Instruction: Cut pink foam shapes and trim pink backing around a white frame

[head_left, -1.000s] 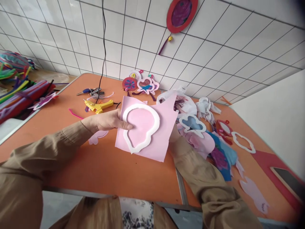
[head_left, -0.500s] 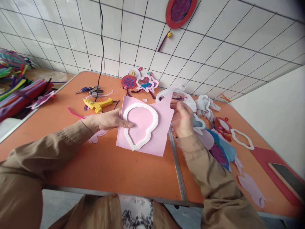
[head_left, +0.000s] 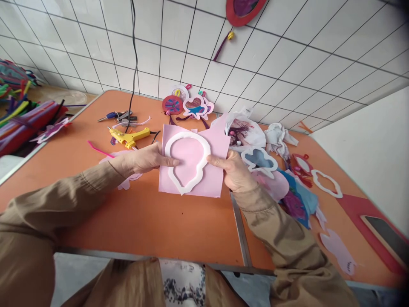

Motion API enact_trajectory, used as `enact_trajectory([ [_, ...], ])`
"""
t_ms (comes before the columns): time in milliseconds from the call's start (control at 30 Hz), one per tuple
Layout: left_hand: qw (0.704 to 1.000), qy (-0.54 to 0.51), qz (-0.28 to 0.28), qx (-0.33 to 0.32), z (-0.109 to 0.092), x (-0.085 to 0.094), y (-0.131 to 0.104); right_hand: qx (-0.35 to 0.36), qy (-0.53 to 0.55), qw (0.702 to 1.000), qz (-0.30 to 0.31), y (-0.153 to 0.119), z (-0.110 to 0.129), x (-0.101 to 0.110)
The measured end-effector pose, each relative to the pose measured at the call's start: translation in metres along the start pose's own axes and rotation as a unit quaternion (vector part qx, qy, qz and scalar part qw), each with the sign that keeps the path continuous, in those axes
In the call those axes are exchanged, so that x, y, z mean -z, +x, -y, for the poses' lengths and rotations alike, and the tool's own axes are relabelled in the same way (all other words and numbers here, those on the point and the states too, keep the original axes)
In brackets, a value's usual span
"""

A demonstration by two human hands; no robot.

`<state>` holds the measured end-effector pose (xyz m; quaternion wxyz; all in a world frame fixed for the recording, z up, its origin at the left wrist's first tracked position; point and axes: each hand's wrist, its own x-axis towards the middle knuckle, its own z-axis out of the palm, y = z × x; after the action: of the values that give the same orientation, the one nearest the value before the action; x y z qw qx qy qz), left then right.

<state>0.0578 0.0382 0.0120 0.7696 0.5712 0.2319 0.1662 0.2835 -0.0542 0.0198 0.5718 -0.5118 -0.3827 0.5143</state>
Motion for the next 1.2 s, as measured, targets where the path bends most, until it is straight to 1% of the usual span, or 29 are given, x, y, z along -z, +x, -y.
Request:
enact_trajectory([
  [233, 1.000, 0.019, -0.006, -0.002, 0.000, -0.001, -0.001, 0.037, -0.014, 0.999, -0.005, 0.003, -0.002, 0.000],
  [400, 1.000, 0.018, -0.012, 0.001, 0.000, -0.004, -0.001, 0.041, -0.023, 0.999, -0.002, 0.005, -0.006, 0.003],
  [467, 1.000, 0.014, -0.010, -0.007, 0.001, -0.004, -0.001, 0.054, -0.037, 0.998, -0.003, 0.005, -0.009, 0.005],
  [567, 0.998, 0.043, -0.015, -0.047, 0.003, -0.002, -0.002, 0.117, -0.097, 0.988, -0.004, 0.004, -0.011, 0.008],
  [667, 0.988, 0.123, -0.029, -0.092, 0.004, 0.002, -0.004, 0.199, -0.172, 0.965, -0.012, -0.002, -0.007, 0.008],
  [767, 0.977, 0.174, -0.032, -0.121, 0.003, 0.005, -0.005, 0.236, -0.202, 0.950, -0.022, -0.007, -0.001, 0.007],
  [867, 0.970, 0.194, -0.032, -0.144, 0.002, 0.005, -0.005, 0.254, -0.215, 0.943, -0.026, -0.010, 0.002, 0.006],
  [1000, 0.965, 0.211, -0.026, -0.151, 0.000, 0.003, -0.007, 0.281, -0.233, 0.931, -0.028, -0.010, 0.003, 0.004],
  [1133, 0.968, 0.201, -0.032, -0.150, -0.003, 0.000, -0.009, 0.278, -0.220, 0.934, -0.036, -0.011, 0.004, 0.003],
  [1200, 0.971, 0.192, -0.022, -0.143, -0.003, -0.001, -0.009, 0.273, -0.223, 0.935, -0.049, -0.010, 0.002, 0.004],
])
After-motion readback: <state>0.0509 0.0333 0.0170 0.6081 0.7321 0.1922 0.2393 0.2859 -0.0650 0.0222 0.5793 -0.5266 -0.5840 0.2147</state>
